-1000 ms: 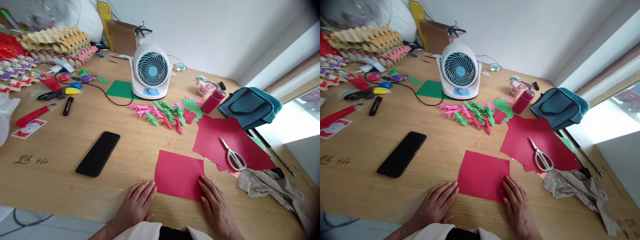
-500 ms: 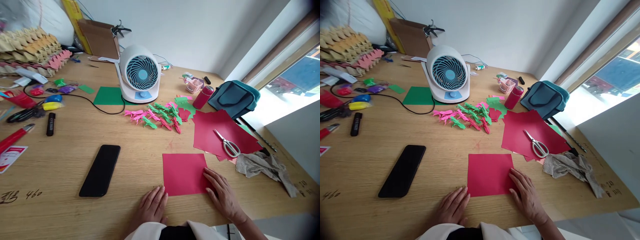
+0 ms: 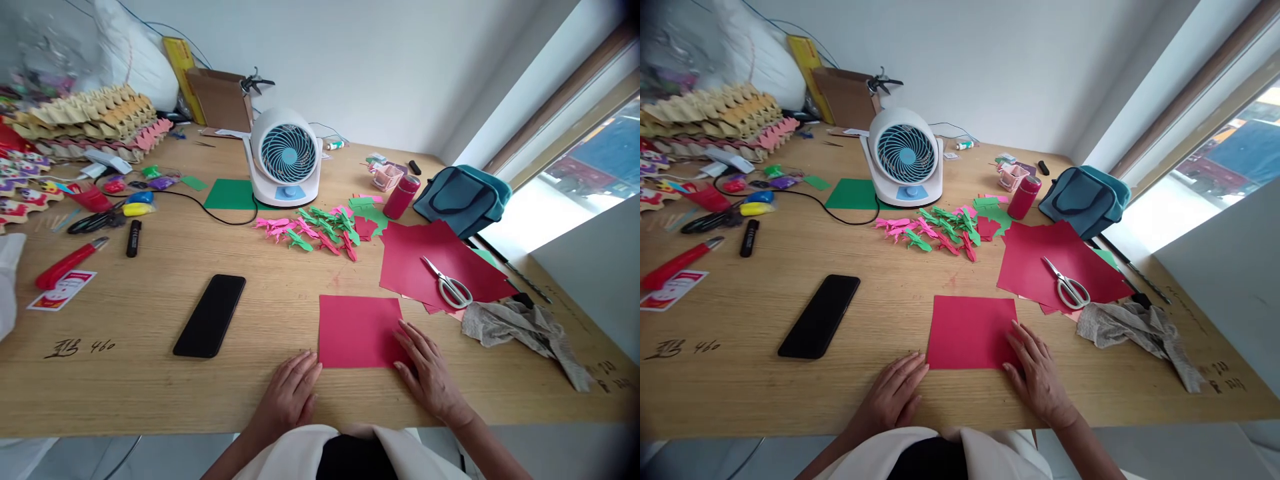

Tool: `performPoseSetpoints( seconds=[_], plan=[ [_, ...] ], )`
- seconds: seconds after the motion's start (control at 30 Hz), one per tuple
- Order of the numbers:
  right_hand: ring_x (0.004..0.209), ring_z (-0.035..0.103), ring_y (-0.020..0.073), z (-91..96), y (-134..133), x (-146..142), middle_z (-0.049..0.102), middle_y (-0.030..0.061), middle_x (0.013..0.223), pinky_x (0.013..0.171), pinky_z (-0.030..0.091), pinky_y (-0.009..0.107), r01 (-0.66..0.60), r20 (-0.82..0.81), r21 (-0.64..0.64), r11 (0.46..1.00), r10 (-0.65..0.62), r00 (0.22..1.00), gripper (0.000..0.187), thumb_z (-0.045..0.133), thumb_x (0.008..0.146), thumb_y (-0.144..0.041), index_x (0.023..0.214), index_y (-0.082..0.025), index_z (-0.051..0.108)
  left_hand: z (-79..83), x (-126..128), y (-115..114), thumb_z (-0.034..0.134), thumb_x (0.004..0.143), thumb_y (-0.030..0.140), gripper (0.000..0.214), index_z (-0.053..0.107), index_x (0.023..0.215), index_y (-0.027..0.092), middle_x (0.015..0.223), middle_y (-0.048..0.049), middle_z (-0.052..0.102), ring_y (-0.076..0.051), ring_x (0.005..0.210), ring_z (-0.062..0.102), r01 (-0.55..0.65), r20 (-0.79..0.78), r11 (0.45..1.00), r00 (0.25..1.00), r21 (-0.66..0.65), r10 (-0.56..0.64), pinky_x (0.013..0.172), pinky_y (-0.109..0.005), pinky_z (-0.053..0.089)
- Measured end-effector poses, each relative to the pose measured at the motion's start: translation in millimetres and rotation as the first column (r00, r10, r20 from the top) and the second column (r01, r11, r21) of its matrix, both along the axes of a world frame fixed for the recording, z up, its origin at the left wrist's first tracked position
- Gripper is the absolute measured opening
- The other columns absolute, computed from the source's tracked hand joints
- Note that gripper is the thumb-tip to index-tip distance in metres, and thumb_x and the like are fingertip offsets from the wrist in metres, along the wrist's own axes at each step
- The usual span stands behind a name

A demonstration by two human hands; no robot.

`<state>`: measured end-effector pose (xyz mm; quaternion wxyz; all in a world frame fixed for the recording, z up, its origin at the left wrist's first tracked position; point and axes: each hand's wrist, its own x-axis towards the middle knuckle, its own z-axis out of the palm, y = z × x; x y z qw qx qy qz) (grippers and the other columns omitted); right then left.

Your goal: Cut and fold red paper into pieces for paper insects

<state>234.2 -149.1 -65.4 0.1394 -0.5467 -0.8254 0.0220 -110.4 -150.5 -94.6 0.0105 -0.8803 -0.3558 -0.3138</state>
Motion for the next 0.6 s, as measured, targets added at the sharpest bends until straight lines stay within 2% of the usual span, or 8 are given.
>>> performPoseSetpoints(
  seconds=[0.17,0.37,0.5,0.6],
  plan=[
    [0.144,0.03,0.0289,2.2,-2.4,-5.6,0.04,0.0148,0.152,0.114,0.032,0.051,-0.088,0.025,-0.015,0.996,0.088,0.996,0.056,0.047,0.097,-0.038,0.147,-0.015,0.038,18.3,-0.6,-4.3,0.048,0.091,0.016,0.044,0.052,0.134,0.009,0.139,-0.0154,0.056,-0.024,0.133,0.046,0.018,-0.075,0.999,0.997,-0.052,-0.022,0.109,-0.034,0.04],
    [0.145,0.027,0.0291,6.7,-20.8,-11.0,0.033,0.0148,0.156,0.117,0.025,0.052,-0.158,0.048,-0.029,0.987,0.159,0.986,0.062,0.047,0.096,-0.047,0.148,-0.015,0.037,20.1,2.6,-10.3,0.046,0.096,0.035,0.054,0.042,0.145,0.014,0.151,-0.0106,0.044,-0.027,0.142,0.034,0.027,-0.269,0.994,0.962,-0.103,-0.054,0.111,-0.038,0.034],
    [0.147,0.023,0.0305,10.1,-37.8,-11.6,0.026,0.0141,0.159,0.118,0.021,0.054,-0.158,0.07,-0.091,0.983,0.164,0.984,0.067,0.046,0.095,-0.053,0.149,-0.015,0.035,21.1,4.9,-15.3,0.044,0.097,0.046,0.056,0.044,0.145,0.017,0.15,-0.0099,0.045,-0.027,0.143,0.033,0.036,-0.306,0.993,0.95,-0.114,-0.07,0.115,-0.041,0.027],
    [0.146,0.023,0.0321,7.4,-48.4,-9.5,0.026,0.015,0.159,0.117,0.022,0.056,-0.184,0.082,-0.09,0.979,0.191,0.978,0.073,0.048,0.092,-0.058,0.15,-0.016,0.033,22.7,4.5,-19.2,0.042,0.097,0.049,0.056,0.046,0.144,0.019,0.149,-0.0092,0.046,-0.027,0.142,0.035,0.054,-0.352,0.993,0.932,-0.103,-0.088,0.117,-0.042,0.023]
  ],
)
